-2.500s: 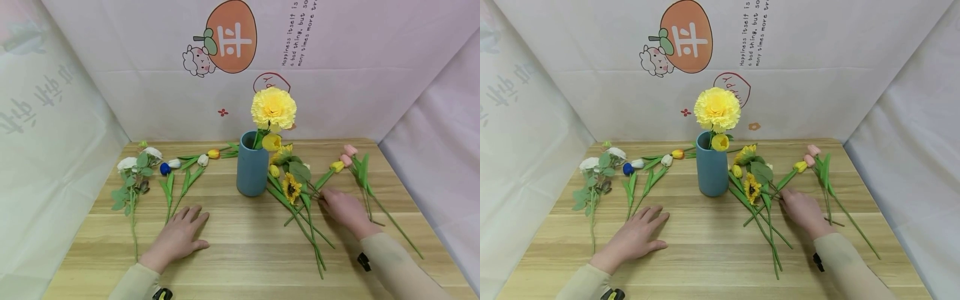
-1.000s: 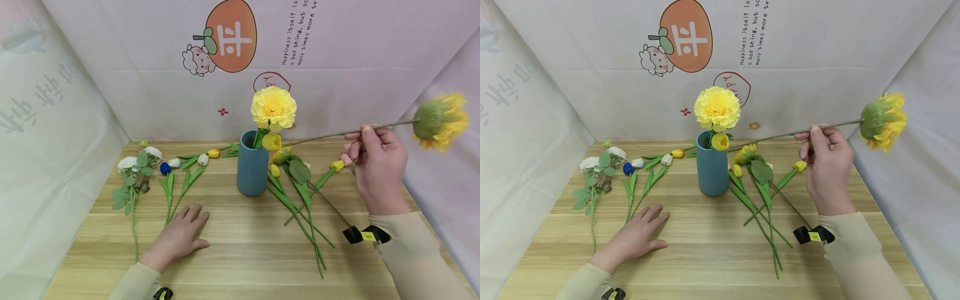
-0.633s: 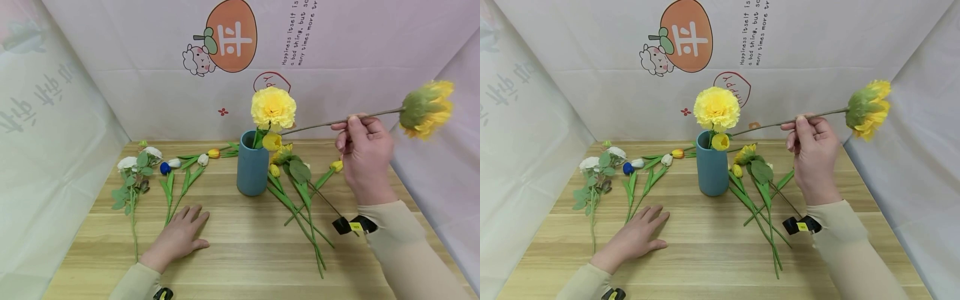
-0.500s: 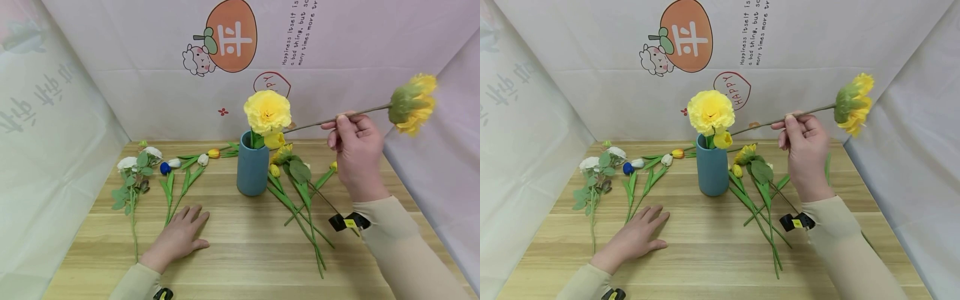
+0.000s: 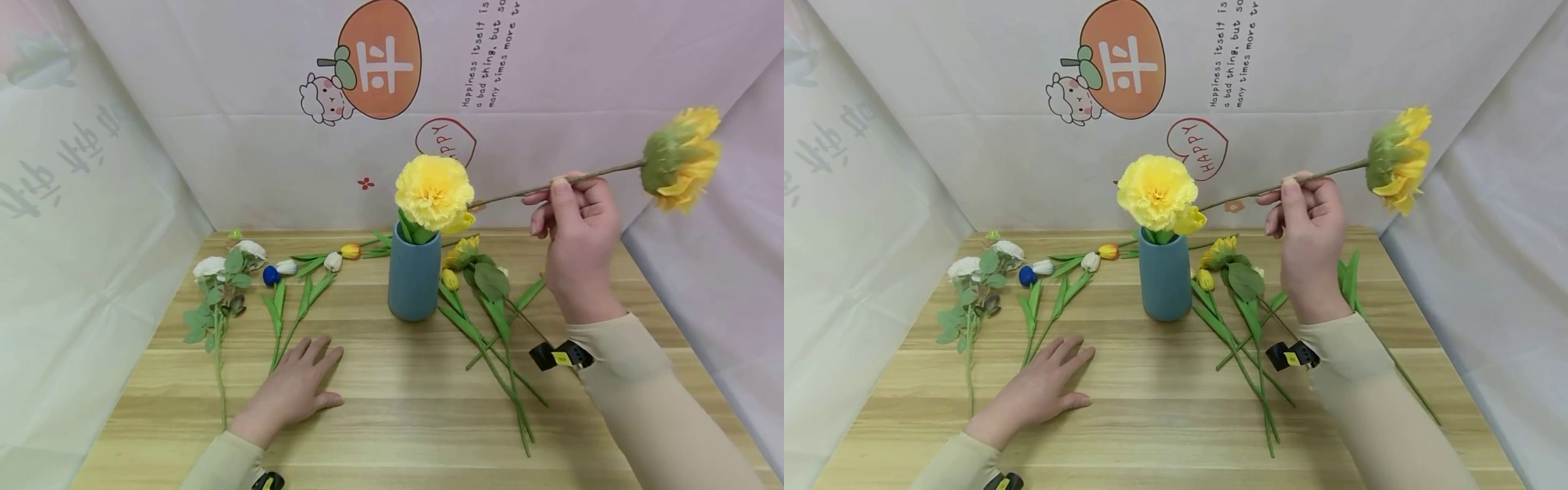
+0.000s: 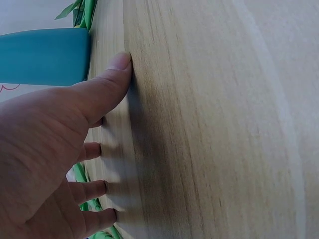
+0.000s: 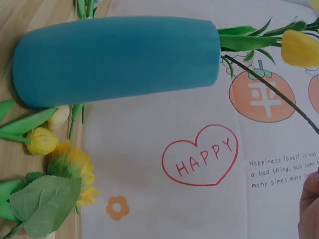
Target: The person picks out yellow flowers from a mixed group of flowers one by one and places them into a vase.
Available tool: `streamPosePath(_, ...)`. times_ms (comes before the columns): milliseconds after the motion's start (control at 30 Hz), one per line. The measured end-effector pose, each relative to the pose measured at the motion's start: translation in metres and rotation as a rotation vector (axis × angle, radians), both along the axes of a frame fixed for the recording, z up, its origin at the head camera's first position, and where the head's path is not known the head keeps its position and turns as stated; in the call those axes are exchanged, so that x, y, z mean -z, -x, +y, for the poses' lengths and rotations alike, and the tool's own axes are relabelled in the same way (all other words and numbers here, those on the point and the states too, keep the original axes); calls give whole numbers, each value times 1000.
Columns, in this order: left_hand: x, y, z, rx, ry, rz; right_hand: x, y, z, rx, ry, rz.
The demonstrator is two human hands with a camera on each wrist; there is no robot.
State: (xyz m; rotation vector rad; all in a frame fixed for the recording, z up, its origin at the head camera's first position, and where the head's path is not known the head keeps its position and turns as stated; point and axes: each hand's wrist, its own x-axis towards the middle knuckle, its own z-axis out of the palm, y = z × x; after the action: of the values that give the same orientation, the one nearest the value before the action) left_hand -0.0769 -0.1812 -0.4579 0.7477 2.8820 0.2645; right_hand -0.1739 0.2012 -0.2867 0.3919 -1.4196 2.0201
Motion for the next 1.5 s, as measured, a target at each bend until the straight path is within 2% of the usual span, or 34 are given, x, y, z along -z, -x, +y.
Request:
streamPosePath(233,0,0,1,-6,10,-12,0,-1,8,65,92,24)
streamPosePath(333,1,0,0,-3,12,-7,1,0,10,71,95,21)
streamPosePath(400,1,-1,0,-1,9,-4,3,-1,9,64,50,-5)
streamPosePath(600,1,-1,-1,4,-1,15,9,-2,-1,6,-178,-118)
streamPosePath(767,0,-1,-1,7,-15,21,9,-1,-13,-58,-297,-147)
streamPosePath(867,0,-1,0,6,-21,17,7,-1,-17,-67,-304,-141)
streamPosePath(1000,1,-1,0,5,-17,18,5,1,-18,-67,-217,-109)
streamPosePath(1167,1,-1,0,5,-17,18,5,3,-17,-9,-160,-76)
streamPosePath(1367,0,-1,0,7,-18,15,8,6,-16,3,-259,-98)
streamPosePath(1500,-1,0,0,10,-9,16,11,7,-22,25,-433,-195)
